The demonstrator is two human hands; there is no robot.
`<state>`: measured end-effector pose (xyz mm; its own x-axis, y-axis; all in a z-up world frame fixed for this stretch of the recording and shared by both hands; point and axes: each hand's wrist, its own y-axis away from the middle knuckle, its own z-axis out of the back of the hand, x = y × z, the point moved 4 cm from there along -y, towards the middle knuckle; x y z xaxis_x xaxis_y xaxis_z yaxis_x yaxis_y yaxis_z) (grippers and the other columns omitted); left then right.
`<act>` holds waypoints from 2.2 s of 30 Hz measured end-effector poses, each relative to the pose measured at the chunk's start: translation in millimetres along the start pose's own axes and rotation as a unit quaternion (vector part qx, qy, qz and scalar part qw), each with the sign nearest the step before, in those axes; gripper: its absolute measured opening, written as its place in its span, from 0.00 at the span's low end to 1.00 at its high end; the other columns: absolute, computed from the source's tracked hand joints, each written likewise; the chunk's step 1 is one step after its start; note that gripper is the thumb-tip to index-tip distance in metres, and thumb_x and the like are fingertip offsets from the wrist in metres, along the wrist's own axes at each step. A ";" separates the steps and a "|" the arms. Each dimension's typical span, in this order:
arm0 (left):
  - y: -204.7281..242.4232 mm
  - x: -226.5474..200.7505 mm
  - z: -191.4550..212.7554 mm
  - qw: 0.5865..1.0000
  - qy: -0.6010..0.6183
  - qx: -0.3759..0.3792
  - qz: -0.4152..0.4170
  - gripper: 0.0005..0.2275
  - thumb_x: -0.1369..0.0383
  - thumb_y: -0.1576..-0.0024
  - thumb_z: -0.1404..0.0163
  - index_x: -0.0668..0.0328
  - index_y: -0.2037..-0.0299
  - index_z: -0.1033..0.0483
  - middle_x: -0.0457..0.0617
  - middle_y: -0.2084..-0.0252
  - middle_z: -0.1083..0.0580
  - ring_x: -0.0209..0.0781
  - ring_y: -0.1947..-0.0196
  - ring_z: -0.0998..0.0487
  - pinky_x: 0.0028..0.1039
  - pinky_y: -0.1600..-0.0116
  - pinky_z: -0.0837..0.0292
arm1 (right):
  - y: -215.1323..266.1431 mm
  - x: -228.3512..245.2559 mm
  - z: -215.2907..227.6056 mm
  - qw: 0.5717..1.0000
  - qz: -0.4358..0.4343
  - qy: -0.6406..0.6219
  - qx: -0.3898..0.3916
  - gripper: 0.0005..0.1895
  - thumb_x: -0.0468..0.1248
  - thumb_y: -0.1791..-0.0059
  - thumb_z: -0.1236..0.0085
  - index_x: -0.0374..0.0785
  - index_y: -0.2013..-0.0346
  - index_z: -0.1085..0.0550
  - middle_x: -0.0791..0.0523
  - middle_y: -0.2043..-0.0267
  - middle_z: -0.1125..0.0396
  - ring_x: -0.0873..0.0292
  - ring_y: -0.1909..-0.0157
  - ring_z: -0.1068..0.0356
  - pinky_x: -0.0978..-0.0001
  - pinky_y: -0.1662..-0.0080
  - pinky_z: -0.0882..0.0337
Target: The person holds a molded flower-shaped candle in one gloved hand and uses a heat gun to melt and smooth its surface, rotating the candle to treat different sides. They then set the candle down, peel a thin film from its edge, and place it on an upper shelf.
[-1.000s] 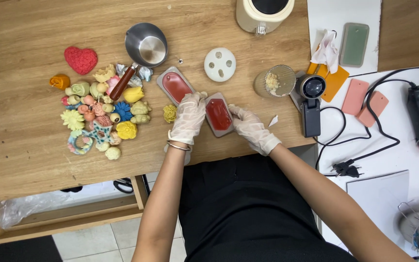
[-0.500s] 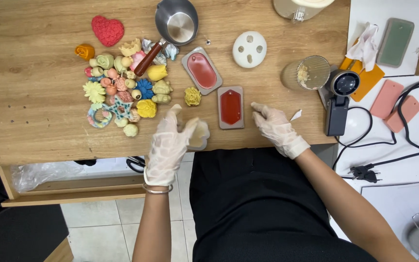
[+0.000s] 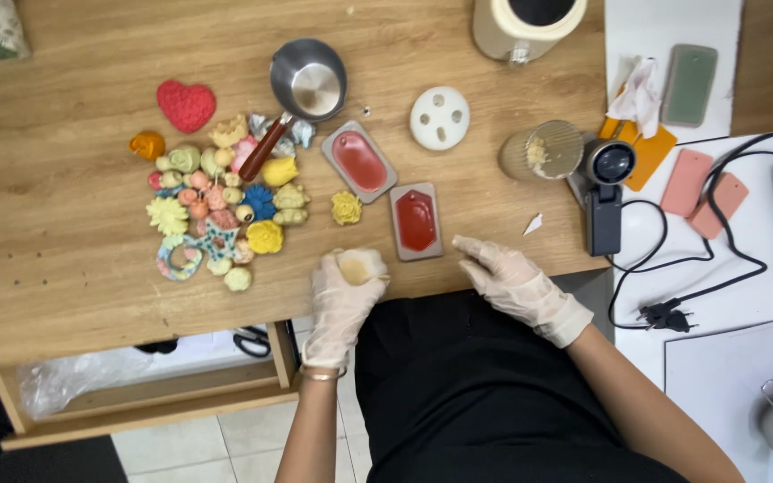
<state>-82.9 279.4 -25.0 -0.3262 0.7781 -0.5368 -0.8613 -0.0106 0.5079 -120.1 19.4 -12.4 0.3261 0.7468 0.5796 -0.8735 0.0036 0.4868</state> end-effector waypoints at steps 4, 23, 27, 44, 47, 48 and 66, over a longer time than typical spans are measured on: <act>6.6 -76.0 19.4 0.976 0.202 0.077 0.040 0.37 0.59 0.60 0.37 0.65 0.39 0.36 0.60 0.50 0.23 0.55 0.49 0.20 0.38 0.44 0.25 | -3.7 28.2 36.4 0.987 0.062 -0.151 0.010 0.26 0.38 0.48 0.44 0.40 0.35 0.34 0.50 0.48 0.28 0.54 0.47 0.26 0.67 0.46 0.27; -25.9 -275.4 -129.6 0.823 0.531 0.200 0.000 0.23 0.47 0.42 0.46 0.63 0.56 0.26 0.44 0.63 0.27 0.30 0.64 0.28 0.23 0.57 0.28 | -26.7 -80.3 173.7 0.782 -0.023 -0.610 -0.125 0.15 0.43 0.47 0.37 0.34 0.55 0.25 0.60 0.59 0.28 0.70 0.57 0.31 0.77 0.52 0.30; -23.8 -279.3 -127.2 0.821 0.540 0.185 0.010 0.22 0.48 0.44 0.45 0.61 0.57 0.24 0.42 0.64 0.26 0.29 0.64 0.27 0.22 0.57 0.28 | -31.6 -89.5 175.8 0.789 -0.031 -0.605 -0.103 0.14 0.44 0.48 0.37 0.36 0.56 0.25 0.61 0.59 0.28 0.70 0.57 0.31 0.77 0.52 0.30; -36.3 -283.1 -116.9 0.808 0.559 0.187 0.016 0.19 0.52 0.42 0.44 0.63 0.60 0.22 0.42 0.65 0.24 0.27 0.66 0.26 0.20 0.60 0.27 | -50.8 -105.7 172.5 0.774 -0.011 -0.632 -0.027 0.13 0.46 0.44 0.42 0.38 0.56 0.24 0.63 0.59 0.30 0.71 0.56 0.33 0.77 0.51 0.31; -36.9 -282.8 -120.6 0.800 0.569 0.188 0.023 0.18 0.53 0.42 0.44 0.63 0.60 0.22 0.43 0.65 0.23 0.27 0.66 0.25 0.20 0.60 0.27 | -51.6 -107.8 171.0 0.775 -0.010 -0.631 -0.028 0.14 0.46 0.44 0.42 0.37 0.55 0.24 0.63 0.58 0.29 0.71 0.55 0.32 0.77 0.50 0.30; -37.7 -281.6 -122.2 0.800 0.569 0.188 0.024 0.18 0.53 0.42 0.44 0.63 0.60 0.22 0.43 0.65 0.23 0.27 0.66 0.25 0.20 0.60 0.27 | -52.4 -108.5 170.1 0.775 -0.009 -0.632 -0.027 0.14 0.46 0.44 0.42 0.37 0.55 0.24 0.63 0.58 0.29 0.71 0.55 0.32 0.77 0.50 0.30; -39.0 -279.1 -120.9 0.828 0.543 0.133 0.035 0.18 0.52 0.40 0.46 0.62 0.58 0.23 0.42 0.62 0.25 0.27 0.62 0.28 0.18 0.55 0.30 | -37.1 -89.6 189.5 0.760 -0.005 -0.650 0.003 0.26 0.49 0.48 0.44 0.31 0.45 0.29 0.54 0.46 0.30 0.62 0.43 0.28 0.66 0.39 0.26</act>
<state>-5.4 -13.2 23.6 -0.6548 -0.2444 -0.7152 -0.7557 0.2199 0.6168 -48.4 -173.7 41.4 0.4170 -0.5420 0.7296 -0.8684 -0.0007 0.4958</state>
